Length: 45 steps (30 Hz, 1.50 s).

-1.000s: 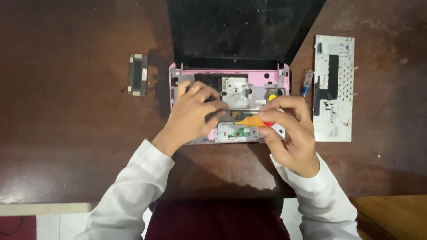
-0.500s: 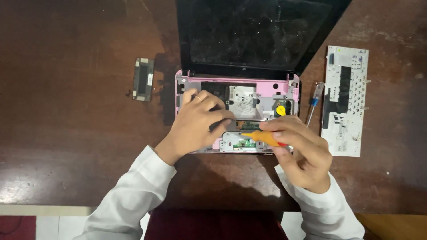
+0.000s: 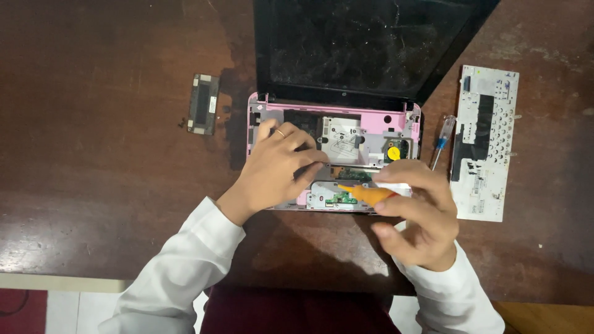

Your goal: The person is disassembling a pink laptop, first prying off the top bezel and then using a screwdriver to remove internal components.

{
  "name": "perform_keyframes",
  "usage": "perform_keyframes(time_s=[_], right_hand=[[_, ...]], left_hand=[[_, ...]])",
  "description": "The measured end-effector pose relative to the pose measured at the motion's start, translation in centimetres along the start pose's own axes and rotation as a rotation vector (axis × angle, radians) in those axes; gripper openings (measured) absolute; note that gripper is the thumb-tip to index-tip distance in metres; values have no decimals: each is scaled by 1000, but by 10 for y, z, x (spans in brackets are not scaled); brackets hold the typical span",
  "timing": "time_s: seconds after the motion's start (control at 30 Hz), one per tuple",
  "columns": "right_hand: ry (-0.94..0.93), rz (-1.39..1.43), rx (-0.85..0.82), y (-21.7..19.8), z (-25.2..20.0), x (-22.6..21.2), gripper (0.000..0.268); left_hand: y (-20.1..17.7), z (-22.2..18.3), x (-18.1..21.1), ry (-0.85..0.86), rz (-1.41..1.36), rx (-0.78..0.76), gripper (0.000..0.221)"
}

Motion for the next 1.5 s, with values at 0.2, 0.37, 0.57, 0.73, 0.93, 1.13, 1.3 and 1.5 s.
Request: perform_keyframes(time_s=[0.2,0.37,0.57,0.73,0.93,1.13,1.3,1.5], right_hand=[[13,-59,23,-4,1,4,11],[76,78,53,1,6,2,15],[35,-27,-17,0,8,-6,31],[12,-124,23,1,2,-3,20],[48,-101,34,2,-5,-1,24],[13,-43,83,12,-8,-7,16],[140,-168,29,9,0,-16,18],[76,-63,72,3,-26,18,36]], left_hand=[[-3,1,3,21,9,38,13],[-2,2,-3,15,-18,78,37],[-5,-1,5,46,-59,133,32],[0,-3,5,75,-45,195,19],[-5,-1,9,171,12,142,9],[-7,2,5,113,-12,55,21],[-15,3,2,84,-127,-169,23],[-14,3,-9,-27,-424,-119,28]])
Point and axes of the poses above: each hand's wrist, its own z-axis towards the middle knuckle, its own y-axis out of the palm, x = y × z, the point moved 1 cm from there along z, towards the middle knuckle, and after that the axes turned 7 degrees about -y, right-handed, at the moved point
